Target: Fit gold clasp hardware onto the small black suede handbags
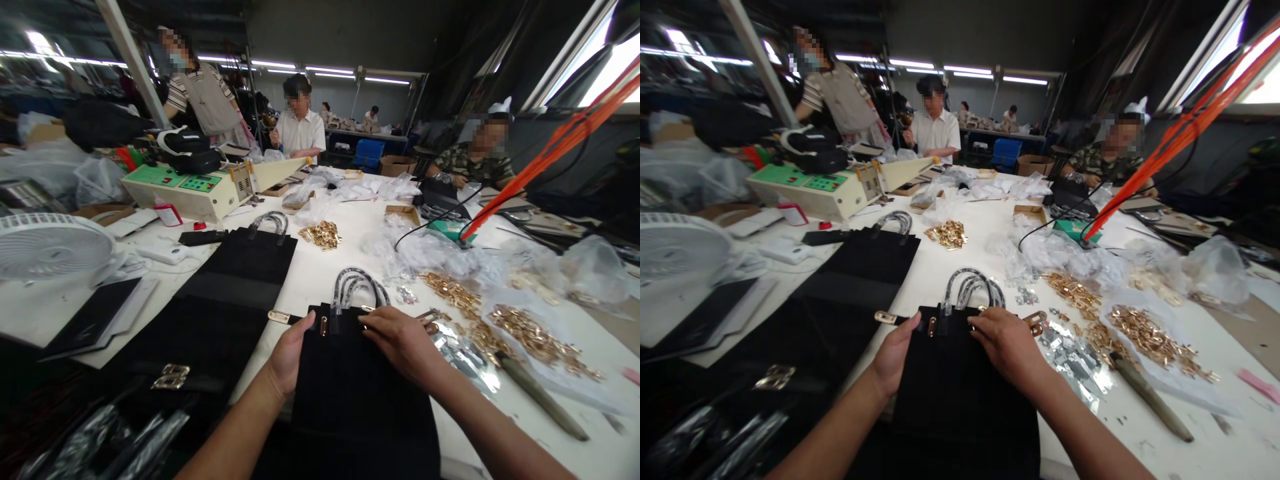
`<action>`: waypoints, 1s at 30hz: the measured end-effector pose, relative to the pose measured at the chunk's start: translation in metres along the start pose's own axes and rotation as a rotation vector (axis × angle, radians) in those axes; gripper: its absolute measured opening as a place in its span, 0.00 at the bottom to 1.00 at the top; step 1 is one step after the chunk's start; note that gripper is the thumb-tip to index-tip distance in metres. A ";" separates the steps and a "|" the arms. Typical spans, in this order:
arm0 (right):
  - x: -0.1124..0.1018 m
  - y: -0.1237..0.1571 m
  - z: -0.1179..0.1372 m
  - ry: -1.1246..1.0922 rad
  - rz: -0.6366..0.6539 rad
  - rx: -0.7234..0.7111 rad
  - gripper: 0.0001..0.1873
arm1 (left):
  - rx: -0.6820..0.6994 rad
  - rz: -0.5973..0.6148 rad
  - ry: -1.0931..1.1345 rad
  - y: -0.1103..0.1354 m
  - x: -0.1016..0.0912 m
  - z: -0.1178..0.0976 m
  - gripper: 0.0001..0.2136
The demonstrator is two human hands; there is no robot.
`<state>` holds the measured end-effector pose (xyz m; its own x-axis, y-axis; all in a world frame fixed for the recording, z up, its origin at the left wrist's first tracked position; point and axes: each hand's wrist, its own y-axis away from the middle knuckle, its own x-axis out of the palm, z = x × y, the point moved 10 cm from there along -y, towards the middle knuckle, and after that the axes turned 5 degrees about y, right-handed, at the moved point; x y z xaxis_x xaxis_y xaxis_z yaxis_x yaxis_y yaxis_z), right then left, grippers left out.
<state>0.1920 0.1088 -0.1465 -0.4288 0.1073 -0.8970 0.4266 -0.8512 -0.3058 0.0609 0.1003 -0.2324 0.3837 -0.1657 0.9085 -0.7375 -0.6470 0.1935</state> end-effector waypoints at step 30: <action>0.028 -0.005 0.011 0.149 0.161 -0.122 0.16 | -0.032 -0.032 0.066 -0.004 -0.011 0.010 0.33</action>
<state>0.1694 0.1101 -0.1665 -0.2291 0.0582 -0.9717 0.5767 -0.7961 -0.1836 0.0655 0.0975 -0.2470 0.3707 -0.0946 0.9239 -0.7434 -0.6266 0.2341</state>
